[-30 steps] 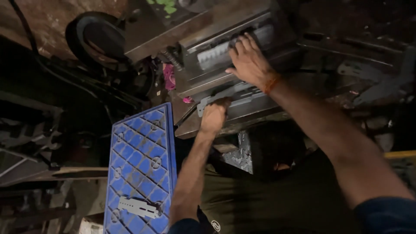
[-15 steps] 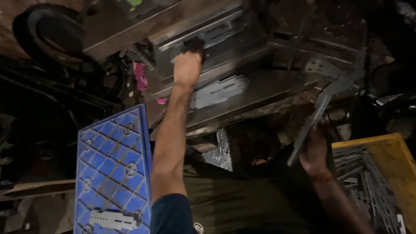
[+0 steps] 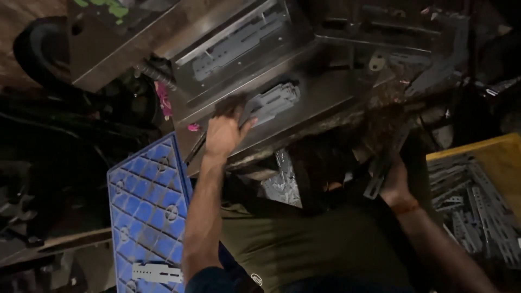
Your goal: The recorder is fabricating metal parts using a machine on a fabrication floor.
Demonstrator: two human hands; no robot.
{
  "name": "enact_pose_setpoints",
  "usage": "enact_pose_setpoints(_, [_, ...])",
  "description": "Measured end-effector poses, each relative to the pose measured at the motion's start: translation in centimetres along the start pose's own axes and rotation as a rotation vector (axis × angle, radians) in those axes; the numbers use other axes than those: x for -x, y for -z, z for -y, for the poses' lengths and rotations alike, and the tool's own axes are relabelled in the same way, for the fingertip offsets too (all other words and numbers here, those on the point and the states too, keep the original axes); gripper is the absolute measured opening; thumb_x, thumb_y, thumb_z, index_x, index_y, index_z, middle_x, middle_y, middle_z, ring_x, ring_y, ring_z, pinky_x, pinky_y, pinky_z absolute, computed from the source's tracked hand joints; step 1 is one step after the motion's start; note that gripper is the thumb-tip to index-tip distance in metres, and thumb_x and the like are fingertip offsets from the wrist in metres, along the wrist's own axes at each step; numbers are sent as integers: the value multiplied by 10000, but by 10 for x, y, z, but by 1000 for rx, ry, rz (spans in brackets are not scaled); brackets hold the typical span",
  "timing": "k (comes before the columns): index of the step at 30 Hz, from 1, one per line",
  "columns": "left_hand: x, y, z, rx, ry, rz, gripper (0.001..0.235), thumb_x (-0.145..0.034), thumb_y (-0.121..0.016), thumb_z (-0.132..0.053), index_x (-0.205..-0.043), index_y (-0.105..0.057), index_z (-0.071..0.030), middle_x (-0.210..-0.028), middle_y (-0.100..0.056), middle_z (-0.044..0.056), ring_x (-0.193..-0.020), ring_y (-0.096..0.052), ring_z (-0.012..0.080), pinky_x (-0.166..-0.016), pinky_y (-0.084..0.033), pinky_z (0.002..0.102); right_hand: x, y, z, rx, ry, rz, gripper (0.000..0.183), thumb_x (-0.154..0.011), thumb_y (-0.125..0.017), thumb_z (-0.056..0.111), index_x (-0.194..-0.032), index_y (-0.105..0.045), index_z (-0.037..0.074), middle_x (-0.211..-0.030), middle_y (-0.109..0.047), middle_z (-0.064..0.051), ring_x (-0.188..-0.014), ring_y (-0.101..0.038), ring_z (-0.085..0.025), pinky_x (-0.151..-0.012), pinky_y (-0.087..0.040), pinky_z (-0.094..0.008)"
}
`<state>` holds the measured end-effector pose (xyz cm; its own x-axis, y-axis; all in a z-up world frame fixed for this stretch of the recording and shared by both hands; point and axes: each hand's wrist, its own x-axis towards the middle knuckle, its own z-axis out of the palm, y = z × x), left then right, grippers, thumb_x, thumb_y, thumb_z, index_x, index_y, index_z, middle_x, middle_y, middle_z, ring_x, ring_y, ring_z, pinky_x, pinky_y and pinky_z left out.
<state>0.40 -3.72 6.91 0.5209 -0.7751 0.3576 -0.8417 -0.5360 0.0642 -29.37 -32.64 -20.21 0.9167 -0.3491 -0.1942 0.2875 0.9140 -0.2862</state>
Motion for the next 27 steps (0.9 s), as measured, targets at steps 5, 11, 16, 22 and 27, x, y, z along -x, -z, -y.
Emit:
enact_pose_setpoints(5, [31,-11,40,79,178,100,770,-711,-793,-414,-1358,-628,-30,-1273,-674,267,-1105,-637,460,-876,-513,513,5,-4,-10,210,-47,-391,254,-1133,-466,371,-1056,-589,163,-807,-545,19,-705,-521,-117,-628,-468,-294])
enact_pose_setpoints(11, [18,-4,52,172,340,307,523,-822,-805,-319,-1294,-700,-119,-1197,-687,214,-1122,-625,428,-957,-484,512,-21,-29,9,829,195,-349,277,-1133,-610,294,-962,-562,82,-743,-440,-20,-634,-398,-160,-568,-362,-364])
enact_pose_setpoints(16, [24,-24,43,-116,293,236,376,-976,-624,-81,-1329,-721,-169,-1038,-737,233,-975,-713,371,-902,-549,500,-43,-151,32,1781,771,4,289,-1005,-697,257,-1059,-612,-14,-850,-612,-161,-735,-591,-299,-656,-481,-419])
enact_pose_setpoints(22, [30,-34,17,-25,17,-117,463,-751,-632,-14,-1201,-737,-49,-1080,-750,240,-869,-728,383,-729,-577,484,-93,-286,10,2187,1013,554,283,-960,-695,171,-1201,-677,24,-987,-714,-204,-823,-697,-401,-686,-566,-495])
enact_pose_setpoints(27, [32,-40,11,-3,152,232,439,-818,-669,-46,-1249,-733,-93,-956,-739,229,-885,-736,364,-827,-573,487,-161,-357,-48,2355,967,874,512,-857,-653,59,-1360,-585,1,-1231,-661,-196,-1115,-656,-364,-930,-561,-458])
